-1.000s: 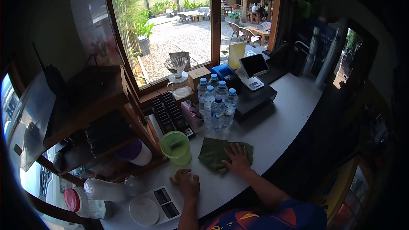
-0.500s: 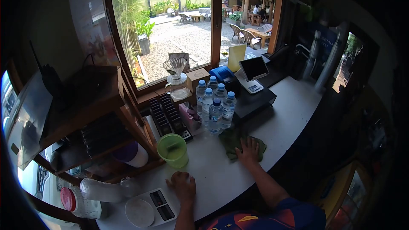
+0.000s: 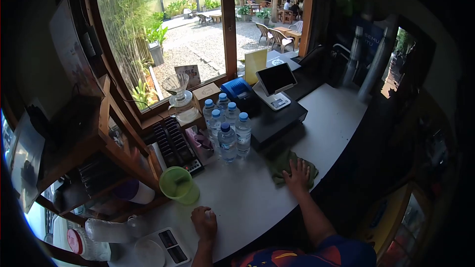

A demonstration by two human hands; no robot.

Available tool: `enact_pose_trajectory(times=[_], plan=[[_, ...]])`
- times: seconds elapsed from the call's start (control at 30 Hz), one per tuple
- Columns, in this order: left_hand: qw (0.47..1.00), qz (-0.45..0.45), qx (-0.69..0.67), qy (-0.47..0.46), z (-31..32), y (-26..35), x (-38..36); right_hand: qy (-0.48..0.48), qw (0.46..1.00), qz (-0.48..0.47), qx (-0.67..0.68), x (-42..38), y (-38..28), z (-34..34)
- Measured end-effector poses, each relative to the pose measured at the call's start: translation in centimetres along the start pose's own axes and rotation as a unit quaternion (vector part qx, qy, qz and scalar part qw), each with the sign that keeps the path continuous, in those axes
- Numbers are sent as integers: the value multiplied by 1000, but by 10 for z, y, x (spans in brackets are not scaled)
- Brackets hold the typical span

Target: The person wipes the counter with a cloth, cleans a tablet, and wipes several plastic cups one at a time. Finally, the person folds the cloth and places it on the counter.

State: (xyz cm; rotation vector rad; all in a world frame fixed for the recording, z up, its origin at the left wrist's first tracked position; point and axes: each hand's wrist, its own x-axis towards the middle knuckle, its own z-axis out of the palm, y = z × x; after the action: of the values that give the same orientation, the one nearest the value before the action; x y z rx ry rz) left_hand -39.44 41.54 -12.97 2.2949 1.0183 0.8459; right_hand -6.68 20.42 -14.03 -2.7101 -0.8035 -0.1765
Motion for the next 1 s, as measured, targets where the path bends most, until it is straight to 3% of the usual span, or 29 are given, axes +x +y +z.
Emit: enact_pose_trajectory(times=[0.07,0.1,0.2,0.3,0.43,0.47,0.53,0.6,0.63,0.87,1.0], plan=[[998,23,-46,-41,28,36,7,-5,999,-35,-28,-6,-1,-5],[995,39,-65,-58,46,56,10,-56,992,-104,-38,-12,5,-5],[985,54,-116,-117,109,111,21,-108,969,-216,46,-29,29,-20],[981,51,-136,-129,171,163,30,-55,995,-82,29,-3,100,-30],[988,55,-61,-130,229,221,48,29,996,71,50,43,194,-30],[992,42,-34,-116,240,233,53,17,997,55,43,48,204,-27],[995,13,-4,-99,258,244,64,-103,994,-43,-23,50,216,-36],[995,1,44,-93,262,251,65,-98,984,-150,20,44,234,-43],[996,17,50,-68,262,255,60,-103,981,-160,35,47,245,-48],[997,19,50,-55,262,262,61,-40,996,83,20,152,337,-45],[997,-20,59,-51,264,269,63,-4,997,78,-7,199,357,-29]])
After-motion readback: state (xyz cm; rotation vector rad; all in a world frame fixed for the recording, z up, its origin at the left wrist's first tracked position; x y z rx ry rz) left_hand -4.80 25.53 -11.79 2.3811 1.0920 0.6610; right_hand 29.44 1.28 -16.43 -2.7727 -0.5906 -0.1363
